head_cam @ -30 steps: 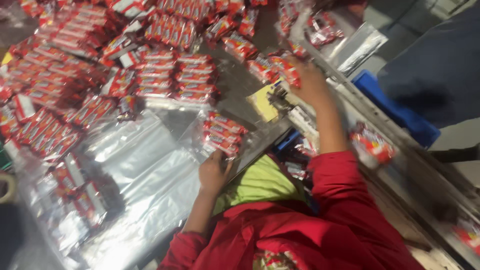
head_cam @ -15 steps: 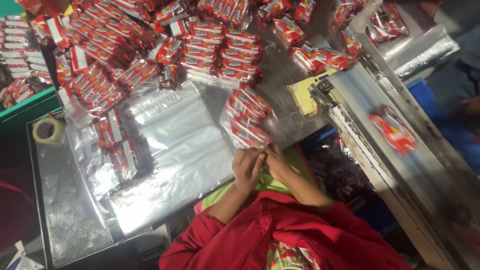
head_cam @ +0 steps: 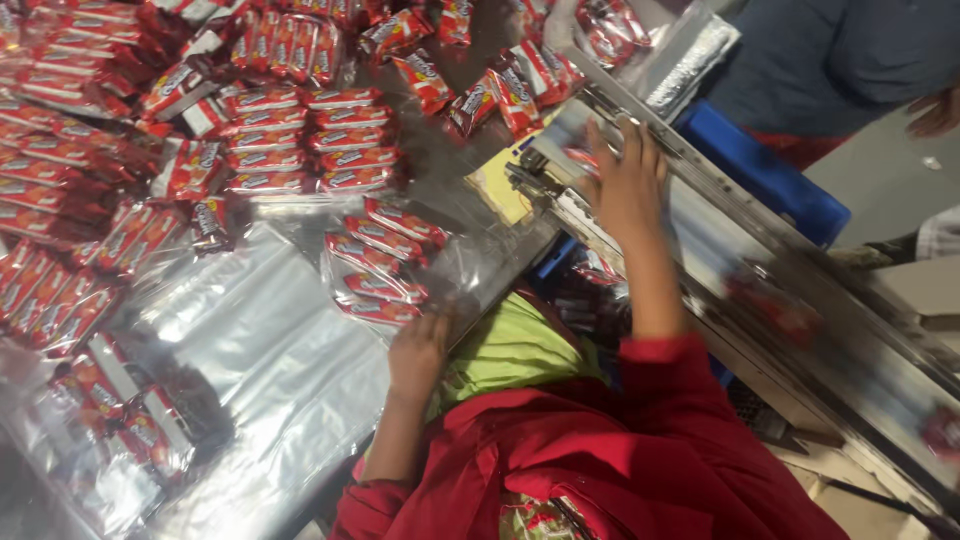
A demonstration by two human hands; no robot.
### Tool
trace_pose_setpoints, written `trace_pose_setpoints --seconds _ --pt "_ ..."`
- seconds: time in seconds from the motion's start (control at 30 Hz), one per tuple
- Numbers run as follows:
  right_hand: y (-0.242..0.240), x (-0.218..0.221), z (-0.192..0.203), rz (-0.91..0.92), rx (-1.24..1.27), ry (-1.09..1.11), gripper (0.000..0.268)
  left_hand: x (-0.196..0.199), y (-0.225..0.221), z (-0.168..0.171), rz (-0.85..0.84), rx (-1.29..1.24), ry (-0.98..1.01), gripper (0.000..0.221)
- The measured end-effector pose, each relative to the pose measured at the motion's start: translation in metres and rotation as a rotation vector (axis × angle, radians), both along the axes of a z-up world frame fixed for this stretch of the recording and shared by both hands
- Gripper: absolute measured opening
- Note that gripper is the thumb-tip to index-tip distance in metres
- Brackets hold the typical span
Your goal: The person places small snack packets into clear plastic bags and seals them using a heat-sealing machine. The person repeatedly picks up packets, arranges them in a bag, and runs the bag through the sealer, then sets the sealed packs aside.
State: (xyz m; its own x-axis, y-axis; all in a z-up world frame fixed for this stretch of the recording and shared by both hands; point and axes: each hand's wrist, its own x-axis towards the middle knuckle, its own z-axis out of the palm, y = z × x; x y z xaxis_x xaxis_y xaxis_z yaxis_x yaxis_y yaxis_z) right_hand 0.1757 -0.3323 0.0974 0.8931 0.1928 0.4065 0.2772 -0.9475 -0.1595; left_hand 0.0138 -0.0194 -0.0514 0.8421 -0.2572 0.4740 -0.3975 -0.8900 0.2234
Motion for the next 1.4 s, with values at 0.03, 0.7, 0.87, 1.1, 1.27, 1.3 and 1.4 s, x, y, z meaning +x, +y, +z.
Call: trace_pose_setpoints --seconds 0.03,0.7,0.87,1.1,1.27,1.3,1.4 --pt "-0.011 0.001 0.006 -0.011 -0.095 -0.061 0.066 0.005 0.002 0.002 0.044 0.037 0.057 0.053" --pt "-0.074 -0.071 0.017 -0.068 0.601 0.368 0.119 0.012 -0.006 0.049 0.172 -0.275 0.044 0.037" --pt "-0.005 -0.088 -0.079 1.052 0.894 1.039 0.096 0.012 -0.001 0.056 0.176 -0.767 -0.026 0.018" --pt "0.121 -0.101 -0.126 0.309 0.832 0.67 0.089 0.016 -0.021 0.052 0.153 -0.711 0.022 0.009" --pt "0.148 -0.056 -0.135 0.492 0.999 0.215 0.073 0.011 -0.026 0.052 -0.16 -0.55 -0.028 0.022" --pt "0.15 -0.048 -0.137 0.422 1.388 0.521 0.075 0.013 -0.017 0.053 -0.162 -0.549 -0.035 0.022" --pt "0.145 -0.059 -0.148 0.319 1.493 0.878 0.079 0.002 0.004 0.052 0.025 -0.68 0.174 0.034"
